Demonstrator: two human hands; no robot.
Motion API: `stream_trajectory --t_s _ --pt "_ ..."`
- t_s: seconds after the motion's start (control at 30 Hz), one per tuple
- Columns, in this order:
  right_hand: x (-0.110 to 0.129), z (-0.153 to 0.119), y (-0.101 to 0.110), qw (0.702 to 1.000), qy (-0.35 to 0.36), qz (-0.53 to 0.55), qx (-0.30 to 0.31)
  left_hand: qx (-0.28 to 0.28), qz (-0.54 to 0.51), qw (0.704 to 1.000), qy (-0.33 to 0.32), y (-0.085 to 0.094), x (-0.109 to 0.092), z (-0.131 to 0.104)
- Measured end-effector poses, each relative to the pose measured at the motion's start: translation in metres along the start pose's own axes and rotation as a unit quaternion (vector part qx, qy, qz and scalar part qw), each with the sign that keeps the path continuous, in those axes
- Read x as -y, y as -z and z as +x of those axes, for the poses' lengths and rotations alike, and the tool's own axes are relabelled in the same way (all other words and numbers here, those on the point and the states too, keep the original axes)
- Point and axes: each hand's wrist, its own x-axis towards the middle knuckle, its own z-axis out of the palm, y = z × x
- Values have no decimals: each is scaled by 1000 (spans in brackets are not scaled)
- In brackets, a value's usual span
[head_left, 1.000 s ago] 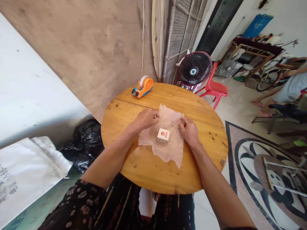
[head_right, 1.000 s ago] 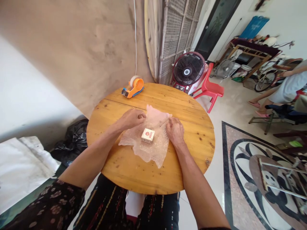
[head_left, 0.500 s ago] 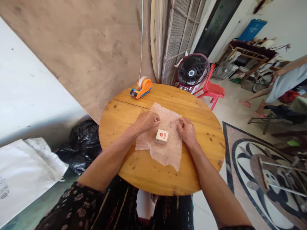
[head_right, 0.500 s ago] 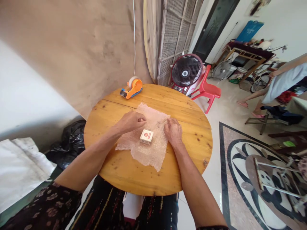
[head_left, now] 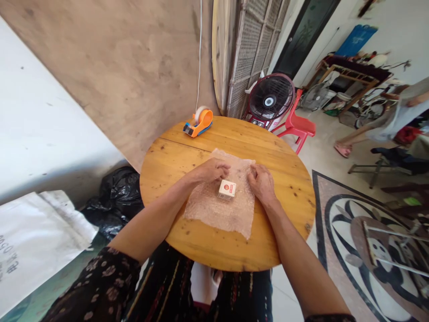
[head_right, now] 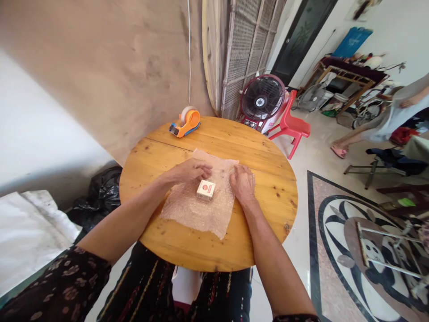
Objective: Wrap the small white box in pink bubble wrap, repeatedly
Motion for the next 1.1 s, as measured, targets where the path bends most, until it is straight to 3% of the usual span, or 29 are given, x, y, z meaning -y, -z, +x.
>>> stream_trajectory --t_s 0.13,0.37,0.63,0.77,0.93,1.1 --pt "0 -1 1 1000 12 -13 -1 79 -171 982 24 -1 4 4" --pt "4 -5 8 998 -1 -52 35 79 -247 964 51 -2 11 8" --pt "12 -13 21 989 48 -135 -22 90 -211 969 86 -1 6 8" --pt "24 -16 29 988 68 -130 -55 77 -193 976 71 -2 7 8" --pt "38 -21 32 994 105 -34 -6 90 -183 977 58 -3 6 6" --pt "34 -21 32 989 64 -123 47 95 -186 976 53 -4 5 6"
